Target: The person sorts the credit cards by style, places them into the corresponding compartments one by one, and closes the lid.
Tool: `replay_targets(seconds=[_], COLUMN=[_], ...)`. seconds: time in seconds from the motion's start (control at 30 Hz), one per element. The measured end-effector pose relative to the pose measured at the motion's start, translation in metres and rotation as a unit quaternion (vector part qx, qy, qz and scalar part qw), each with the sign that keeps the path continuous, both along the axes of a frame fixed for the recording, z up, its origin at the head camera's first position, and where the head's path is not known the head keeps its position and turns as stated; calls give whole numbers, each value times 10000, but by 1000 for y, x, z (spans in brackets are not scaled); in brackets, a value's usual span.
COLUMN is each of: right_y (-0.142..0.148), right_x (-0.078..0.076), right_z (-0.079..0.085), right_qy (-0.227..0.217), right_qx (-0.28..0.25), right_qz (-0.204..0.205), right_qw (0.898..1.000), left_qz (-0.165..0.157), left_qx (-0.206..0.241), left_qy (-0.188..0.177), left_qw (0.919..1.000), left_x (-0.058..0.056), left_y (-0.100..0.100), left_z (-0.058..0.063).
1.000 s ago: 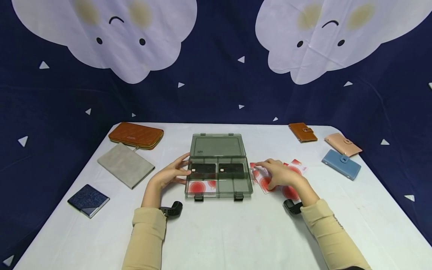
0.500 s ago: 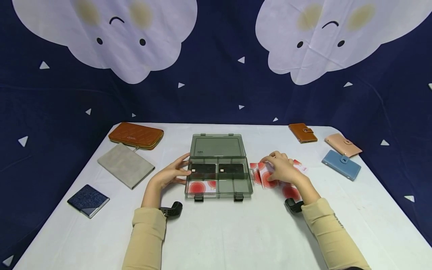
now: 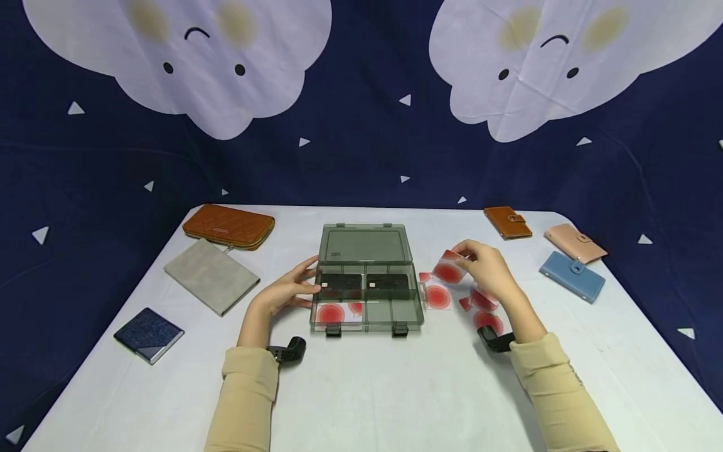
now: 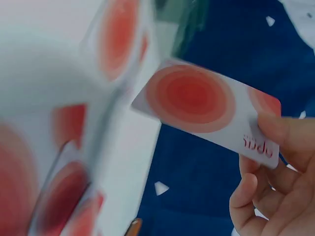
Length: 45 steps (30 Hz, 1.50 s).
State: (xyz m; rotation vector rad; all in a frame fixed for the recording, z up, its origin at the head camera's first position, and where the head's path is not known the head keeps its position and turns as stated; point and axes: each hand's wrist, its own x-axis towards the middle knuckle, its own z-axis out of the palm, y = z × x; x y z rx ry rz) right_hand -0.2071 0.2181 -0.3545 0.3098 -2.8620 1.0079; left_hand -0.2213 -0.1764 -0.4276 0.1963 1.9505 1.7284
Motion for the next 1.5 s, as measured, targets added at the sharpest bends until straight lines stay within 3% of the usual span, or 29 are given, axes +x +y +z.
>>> replay_targets(seconds=[0.17,0.37,0.5,0.67,0.9,1.1,1.27,1.5], right_y=[-20,-56,-78,-101,-129,-145,-150,-152], right_x=[7,17,25,34,43,45,45,42], right_z=[8,7,4,-5,-19,-28,-33,-38], right_qy=[337,426,287,65,-148,-583,-766,-1261], right_qx=[-427,-863,-1057,-1146,-841,-722,-266,196], right_qz=[-202,-182,33,613,1276,1365,1430,1964], right_qw=[9983,9952,9940,9915,9881,9863,9864,9722], left_qz=[-35,-60,-39,-31,-53,-31,-13,-5], left_qx=[18,54,60,82,81,79,82,45], left_qy=[6,30,29,16,65,68,62,19], left_qw=[10000,10000,10000,10000,9999,9999,9999,10000], left_x=[0,-1,0,0,1,1,1,1], left_y=[-1,-1,-1,1,1,1,2,1], left_z=[0,-1,-1,0,1,1,1,1])
